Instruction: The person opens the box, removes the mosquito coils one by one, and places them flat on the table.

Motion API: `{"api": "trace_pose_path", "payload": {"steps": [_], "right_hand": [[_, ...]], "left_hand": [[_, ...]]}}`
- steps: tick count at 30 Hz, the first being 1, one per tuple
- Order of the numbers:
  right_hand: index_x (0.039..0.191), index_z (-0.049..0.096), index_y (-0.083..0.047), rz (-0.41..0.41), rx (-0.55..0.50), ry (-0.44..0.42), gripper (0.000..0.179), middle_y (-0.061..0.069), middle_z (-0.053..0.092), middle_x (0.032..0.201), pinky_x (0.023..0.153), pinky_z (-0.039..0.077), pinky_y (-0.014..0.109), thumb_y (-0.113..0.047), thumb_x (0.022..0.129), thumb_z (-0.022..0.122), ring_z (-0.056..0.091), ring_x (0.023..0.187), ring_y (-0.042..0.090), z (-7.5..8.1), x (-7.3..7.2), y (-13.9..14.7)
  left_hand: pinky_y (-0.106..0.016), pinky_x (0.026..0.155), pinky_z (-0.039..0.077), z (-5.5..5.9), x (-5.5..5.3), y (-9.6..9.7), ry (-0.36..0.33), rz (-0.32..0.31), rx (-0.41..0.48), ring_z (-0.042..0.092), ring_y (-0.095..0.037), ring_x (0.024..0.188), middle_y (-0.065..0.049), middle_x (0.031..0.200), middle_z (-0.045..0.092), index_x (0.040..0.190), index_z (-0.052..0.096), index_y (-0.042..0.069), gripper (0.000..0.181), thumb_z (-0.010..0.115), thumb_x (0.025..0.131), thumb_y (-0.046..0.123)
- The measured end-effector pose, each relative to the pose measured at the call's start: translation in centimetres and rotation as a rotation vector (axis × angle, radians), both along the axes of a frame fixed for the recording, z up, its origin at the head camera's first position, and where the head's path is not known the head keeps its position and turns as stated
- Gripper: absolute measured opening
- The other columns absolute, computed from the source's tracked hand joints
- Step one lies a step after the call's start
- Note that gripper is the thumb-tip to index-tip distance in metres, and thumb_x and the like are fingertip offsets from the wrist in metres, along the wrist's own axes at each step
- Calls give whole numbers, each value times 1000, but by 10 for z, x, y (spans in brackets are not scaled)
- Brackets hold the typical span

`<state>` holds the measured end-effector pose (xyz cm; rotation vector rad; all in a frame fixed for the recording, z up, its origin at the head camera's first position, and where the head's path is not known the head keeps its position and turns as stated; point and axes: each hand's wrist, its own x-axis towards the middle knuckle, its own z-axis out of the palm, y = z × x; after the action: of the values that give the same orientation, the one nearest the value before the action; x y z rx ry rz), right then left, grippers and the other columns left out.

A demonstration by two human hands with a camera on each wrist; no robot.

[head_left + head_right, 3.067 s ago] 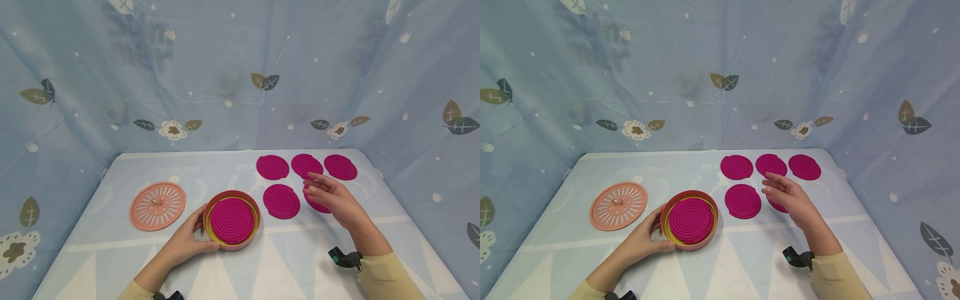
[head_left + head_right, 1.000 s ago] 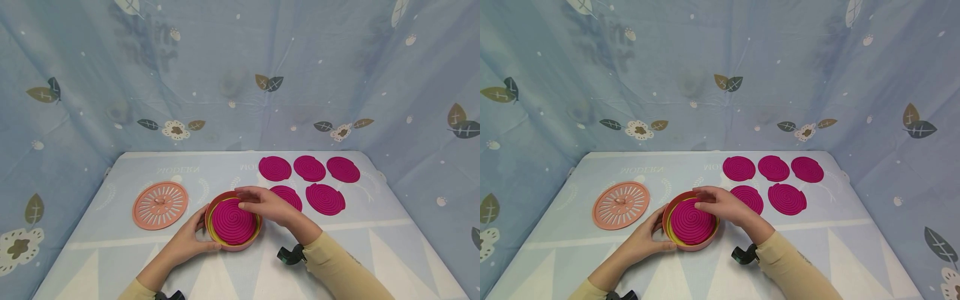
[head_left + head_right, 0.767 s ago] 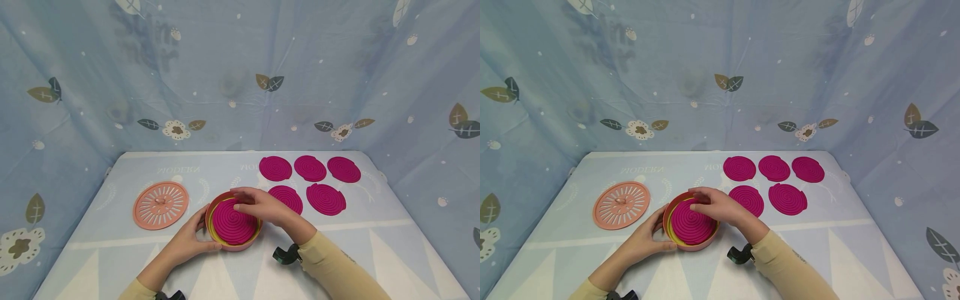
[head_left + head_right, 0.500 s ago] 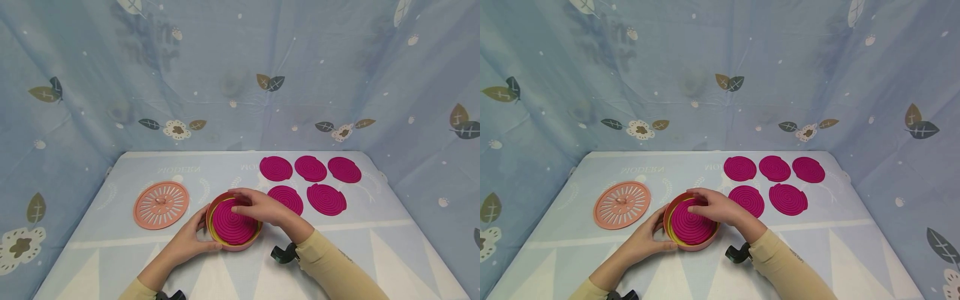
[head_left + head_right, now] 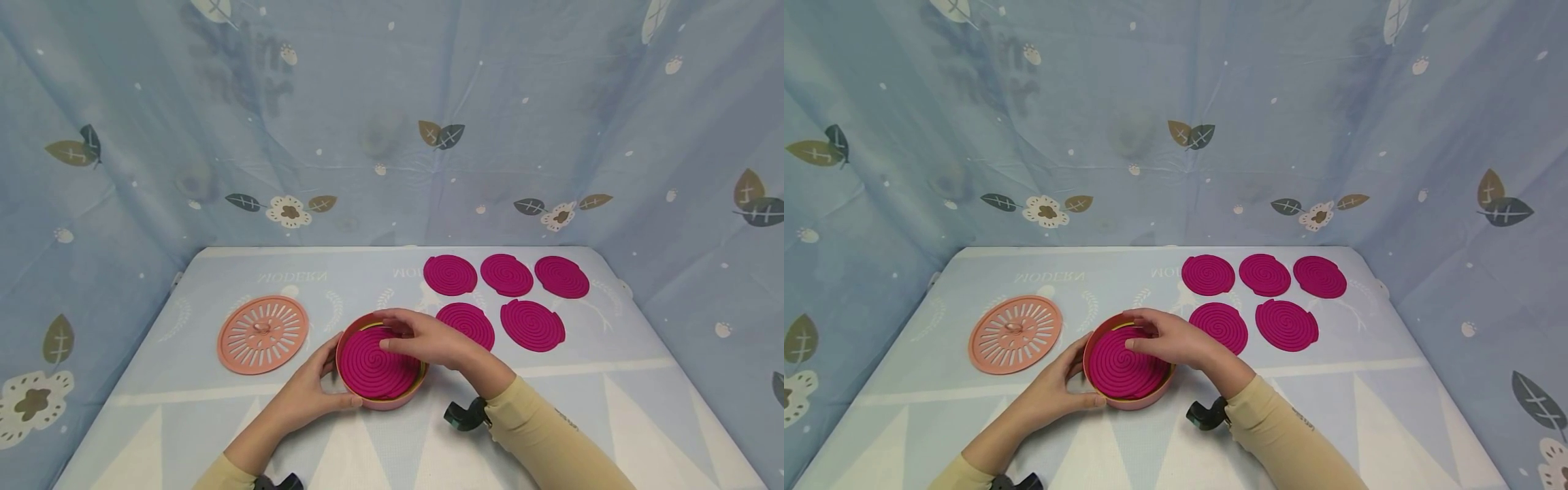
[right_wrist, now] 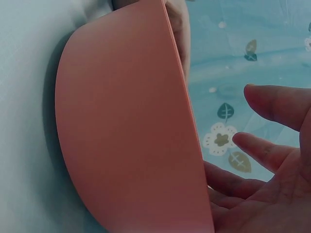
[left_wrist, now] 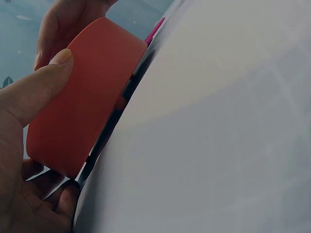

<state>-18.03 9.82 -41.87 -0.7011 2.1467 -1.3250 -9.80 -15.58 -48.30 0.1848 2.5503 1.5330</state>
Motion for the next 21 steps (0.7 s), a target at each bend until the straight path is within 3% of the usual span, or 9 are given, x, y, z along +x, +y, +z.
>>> {"api": "trace_pose_path", "payload": {"steps": [10,21], "right_hand": [[145,49,-22,-21,-33,11,57,7,53,139,100,48,37,-35,93,69,53,126,23,1,0,2],[139,55,-25,-109,-97,2,50,5,58,134,100,49,37,-33,92,71,54,123,20,-2,-3,6]], "left_hand": [[-41,110,38,1,0,0,4,2,-6,53,-15,126,9,149,41,155,30,30,117,93,58,53],[-43,110,38,2,1,1,-1,0,-2,52,-16,126,9,149,40,155,29,31,118,92,58,54]]}}
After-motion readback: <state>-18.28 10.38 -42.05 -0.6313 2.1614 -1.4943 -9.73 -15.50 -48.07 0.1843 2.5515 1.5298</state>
